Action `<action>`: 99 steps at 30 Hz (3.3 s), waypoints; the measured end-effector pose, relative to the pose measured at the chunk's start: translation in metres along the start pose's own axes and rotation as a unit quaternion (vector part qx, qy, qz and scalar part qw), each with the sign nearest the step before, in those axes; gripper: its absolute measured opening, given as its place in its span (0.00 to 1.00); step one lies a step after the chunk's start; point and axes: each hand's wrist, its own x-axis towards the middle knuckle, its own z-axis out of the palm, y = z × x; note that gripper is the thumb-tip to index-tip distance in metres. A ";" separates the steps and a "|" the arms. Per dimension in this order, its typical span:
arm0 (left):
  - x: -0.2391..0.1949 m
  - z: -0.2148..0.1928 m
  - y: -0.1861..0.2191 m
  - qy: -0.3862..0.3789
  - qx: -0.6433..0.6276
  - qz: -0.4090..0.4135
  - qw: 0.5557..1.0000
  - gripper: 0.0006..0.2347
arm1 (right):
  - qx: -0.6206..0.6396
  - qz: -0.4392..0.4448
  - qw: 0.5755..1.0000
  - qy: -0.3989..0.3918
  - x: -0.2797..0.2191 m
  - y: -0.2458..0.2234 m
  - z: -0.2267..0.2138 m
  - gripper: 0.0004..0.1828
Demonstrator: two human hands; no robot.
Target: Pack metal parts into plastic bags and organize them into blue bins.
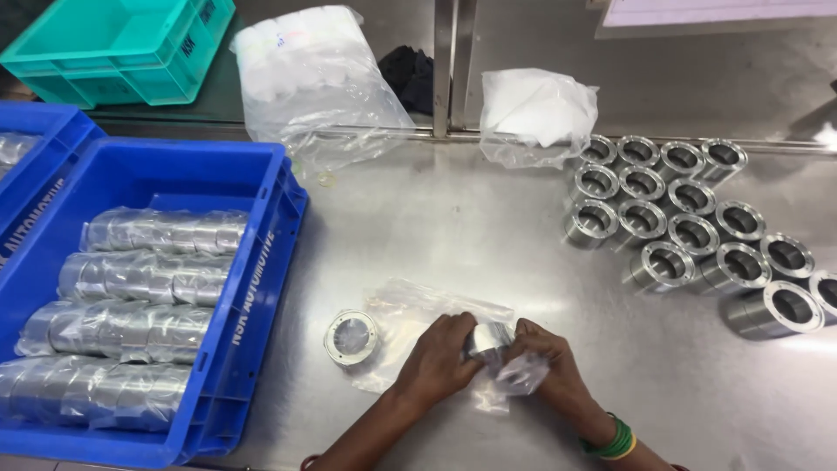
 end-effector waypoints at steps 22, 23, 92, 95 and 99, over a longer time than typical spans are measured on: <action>-0.040 0.057 0.041 -0.111 0.102 -0.036 0.988 0.32 | -0.062 0.228 0.959 0.157 0.122 -0.073 0.008 0.22; -0.036 0.057 0.040 -0.117 0.107 -0.063 0.985 0.25 | -0.092 0.190 0.966 0.147 0.137 -0.059 0.004 0.21; 0.015 -0.003 0.082 -0.040 -0.074 -0.160 0.983 0.26 | -0.387 -0.031 0.921 0.023 0.013 -0.069 0.013 0.33; -0.015 0.009 0.069 -0.046 -0.191 -0.166 0.966 0.29 | -0.367 -0.019 0.925 0.101 0.020 -0.073 0.012 0.37; -0.056 0.012 0.055 0.034 -0.007 0.005 0.999 0.33 | -0.079 0.116 0.962 0.236 0.045 -0.078 0.001 0.37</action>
